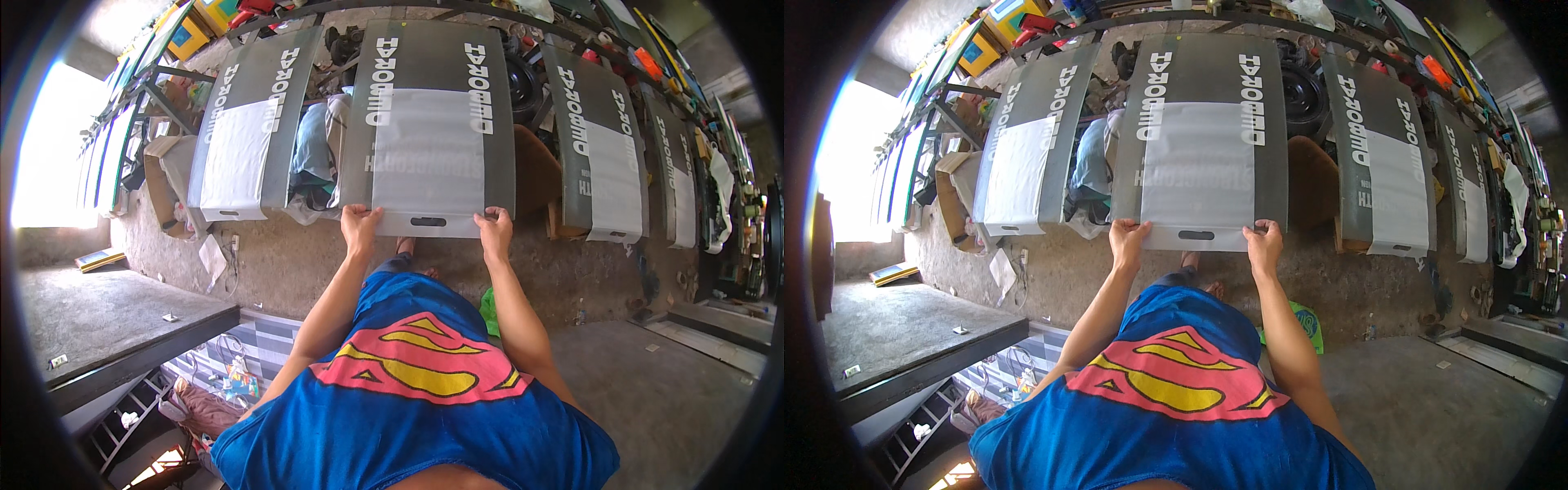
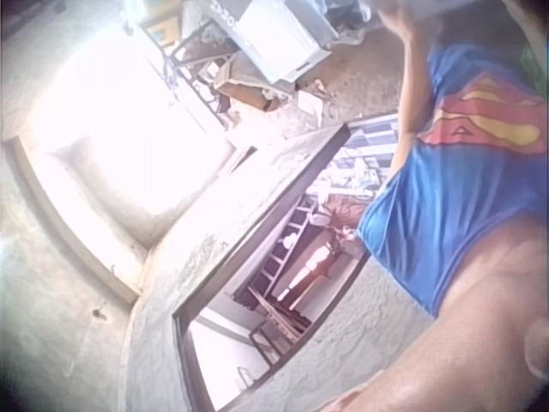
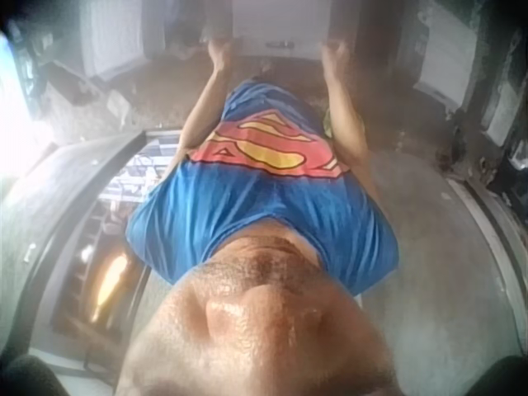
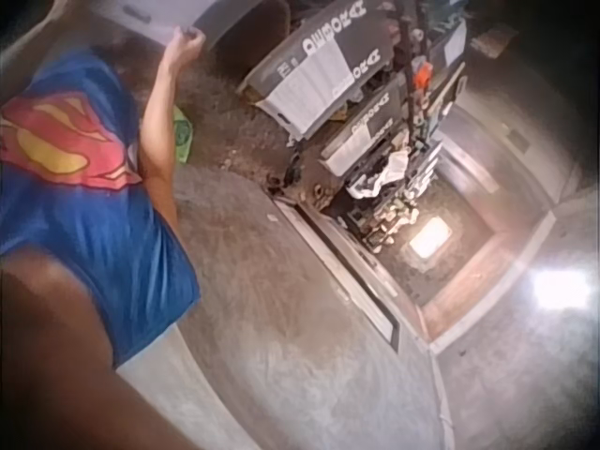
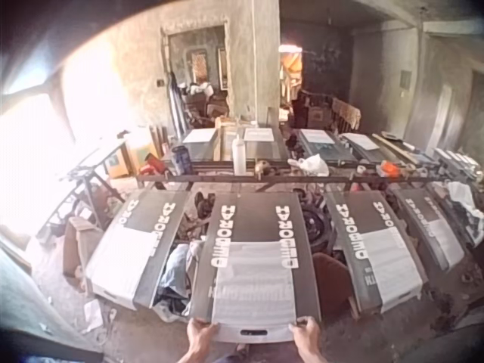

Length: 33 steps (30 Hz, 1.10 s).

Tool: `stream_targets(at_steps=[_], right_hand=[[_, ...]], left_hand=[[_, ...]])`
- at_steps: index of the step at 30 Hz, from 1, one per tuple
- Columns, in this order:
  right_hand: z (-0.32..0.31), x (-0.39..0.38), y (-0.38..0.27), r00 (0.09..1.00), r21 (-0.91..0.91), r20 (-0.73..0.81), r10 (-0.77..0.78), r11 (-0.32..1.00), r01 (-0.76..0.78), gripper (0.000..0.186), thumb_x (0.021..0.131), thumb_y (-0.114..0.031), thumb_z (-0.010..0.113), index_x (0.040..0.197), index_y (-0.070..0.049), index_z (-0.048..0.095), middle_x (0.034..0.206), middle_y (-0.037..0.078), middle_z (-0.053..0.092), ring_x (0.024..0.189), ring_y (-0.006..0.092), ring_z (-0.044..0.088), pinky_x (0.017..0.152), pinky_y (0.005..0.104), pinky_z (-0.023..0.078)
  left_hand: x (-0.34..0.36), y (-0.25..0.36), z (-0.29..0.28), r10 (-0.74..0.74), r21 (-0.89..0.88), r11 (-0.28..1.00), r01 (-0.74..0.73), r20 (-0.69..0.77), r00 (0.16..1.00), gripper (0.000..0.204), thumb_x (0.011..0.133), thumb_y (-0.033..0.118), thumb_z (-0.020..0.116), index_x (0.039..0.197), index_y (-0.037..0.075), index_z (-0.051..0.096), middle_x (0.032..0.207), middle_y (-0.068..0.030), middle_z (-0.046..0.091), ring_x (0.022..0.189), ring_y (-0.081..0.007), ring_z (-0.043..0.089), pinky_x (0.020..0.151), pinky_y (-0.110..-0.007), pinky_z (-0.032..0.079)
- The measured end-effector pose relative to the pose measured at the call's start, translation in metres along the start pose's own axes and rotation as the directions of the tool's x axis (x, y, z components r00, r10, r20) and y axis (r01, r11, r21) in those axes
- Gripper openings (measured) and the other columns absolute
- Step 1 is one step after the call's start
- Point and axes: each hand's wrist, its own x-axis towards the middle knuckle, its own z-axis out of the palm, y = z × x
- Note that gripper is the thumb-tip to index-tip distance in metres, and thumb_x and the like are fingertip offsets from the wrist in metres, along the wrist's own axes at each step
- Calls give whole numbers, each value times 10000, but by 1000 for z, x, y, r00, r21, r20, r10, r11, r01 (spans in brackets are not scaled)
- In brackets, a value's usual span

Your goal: The person repeatedly places a white screen-printing frame onto a flat surface, aligns it, and presses down with both hands. The person moves between multiple stations, repeating the same alignment and pressing action on each frame.

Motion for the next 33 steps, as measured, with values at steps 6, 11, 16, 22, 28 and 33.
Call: stream_targets(at_steps=[6, 11, 16, 22, 28, 33], right_hand=[[-3, -1, 0, 999, 8, 7, -36, 999, 36, 335, 781, -51, 810, 1070, -2, 647, 803, 91, 725, 733, 162, 659, 706, 328, 507], [-5, -1, -1, 995, -99, -31, -91, 991, 88, 327, 774, -78, 814, 1049, -2, 655, 778, 83, 720, 727, 172, 660, 718, 336, 508], [-5, -9, -17, 997, -117, -25, -73, 991, 70, 327, 777, -91, 815, 1048, -1, 656, 773, 76, 719, 724, 175, 659, 715, 338, 508], [-3, -14, -26, 996, -114, -52, -66, 992, 60, 314, 777, -55, 813, 1040, -5, 649, 776, 82, 723, 708, 164, 657, 695, 334, 502], [-4, -15, -28, 1000, -65, -12, -10, 998, 9, 305, 775, -32, 808, 1036, -6, 653, 813, 55, 673, 780, 158, 609, 743, 327, 480], [-4, -9, -19, 999, -125, -21, -43, 991, 40, 299, 771, -24, 807, 1024, -8, 648, 788, 49, 682, 752, 142, 610, 716, 322, 479]], left_hand=[[4, -8, -2, 12, -9, 1000, -12, 16, 1000, 460, 814, 73, 858, 1132, -50, 550, 945, -139, 702, 840, -183, 670, 779, -314, 551], [-6, 4, -2, 38, 14, 999, -38, 35, 999, 470, 810, 91, 855, 1122, -51, 533, 955, -139, 682, 848, -186, 657, 783, -322, 533], [-7, 10, -2, 35, 43, 998, -37, 26, 999, 481, 807, 106, 861, 1116, -58, 531, 954, -147, 679, 847, -191, 657, 775, -328, 533], [-5, 8, -2, 59, 110, 992, -61, 18, 998, 461, 813, 113, 864, 1092, -57, 538, 913, -128, 677, 817, -181, 652, 746, -319, 532], [2, -2, -3, 87, 118, 989, -89, 25, 996, 435, 816, 108, 868, 1058, -37, 537, 895, -109, 677, 793, -161, 643, 714, -308, 525], [3, -4, -2, 100, 147, 984, -102, 25, 995, 411, 824, 102, 863, 1038, -23, 535, 865, -90, 668, 773, -149, 634, 692, -293, 516]])
